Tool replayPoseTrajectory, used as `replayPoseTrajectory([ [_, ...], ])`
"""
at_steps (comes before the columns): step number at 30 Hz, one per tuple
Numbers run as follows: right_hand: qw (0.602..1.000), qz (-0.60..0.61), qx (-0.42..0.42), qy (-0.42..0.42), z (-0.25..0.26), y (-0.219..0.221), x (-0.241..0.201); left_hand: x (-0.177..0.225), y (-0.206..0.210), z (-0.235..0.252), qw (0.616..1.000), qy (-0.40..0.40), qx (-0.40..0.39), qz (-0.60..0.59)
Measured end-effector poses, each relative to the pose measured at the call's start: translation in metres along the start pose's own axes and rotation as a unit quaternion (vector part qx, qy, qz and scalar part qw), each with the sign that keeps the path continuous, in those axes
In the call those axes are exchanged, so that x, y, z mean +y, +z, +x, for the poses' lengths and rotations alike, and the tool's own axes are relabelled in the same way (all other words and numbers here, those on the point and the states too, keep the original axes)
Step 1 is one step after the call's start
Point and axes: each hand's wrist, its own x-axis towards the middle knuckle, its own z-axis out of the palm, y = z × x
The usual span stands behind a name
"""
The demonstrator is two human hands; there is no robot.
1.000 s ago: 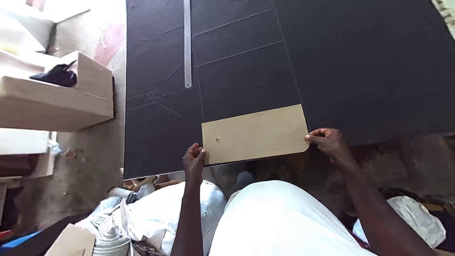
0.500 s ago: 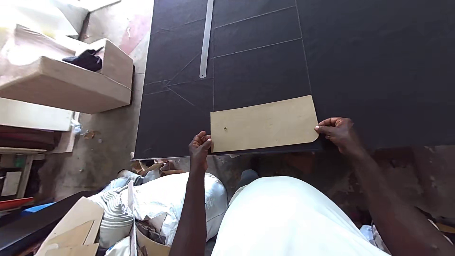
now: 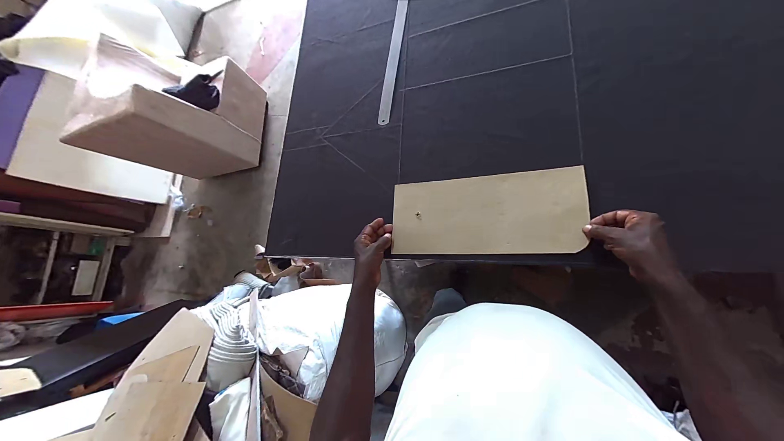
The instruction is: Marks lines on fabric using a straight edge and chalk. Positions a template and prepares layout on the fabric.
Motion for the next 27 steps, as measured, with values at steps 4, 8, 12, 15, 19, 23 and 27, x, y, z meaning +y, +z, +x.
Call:
replayPoseTrajectory([
  [4,1.000,0.014,-0.004,0.002,0.001,0.002,-0.002,-0.001,-0.006,-0.002,1.000,0.007,-0.010,-0.008],
  [8,0.999,0.038,-0.003,-0.001,0.000,0.000,-0.002,0.008,-0.004,-0.016,0.999,-0.002,-0.034,0.013],
  [12,0.999,0.034,-0.011,-0.002,0.002,-0.003,0.000,0.006,-0.007,-0.010,1.000,0.010,-0.025,-0.016],
  [15,0.999,0.029,-0.014,-0.001,0.002,-0.003,0.002,0.007,-0.010,-0.011,1.000,0.011,-0.019,-0.022],
  [19,1.000,0.014,-0.010,-0.005,0.002,-0.001,0.004,0.001,-0.013,-0.009,0.999,0.014,-0.020,-0.021],
  [23,1.000,0.002,-0.007,-0.004,0.002,0.001,0.006,-0.001,-0.016,-0.009,0.999,0.013,-0.020,-0.025],
  [27,1.000,0.001,-0.008,0.001,0.000,0.000,0.006,0.000,-0.020,-0.009,0.999,0.015,-0.026,-0.024],
])
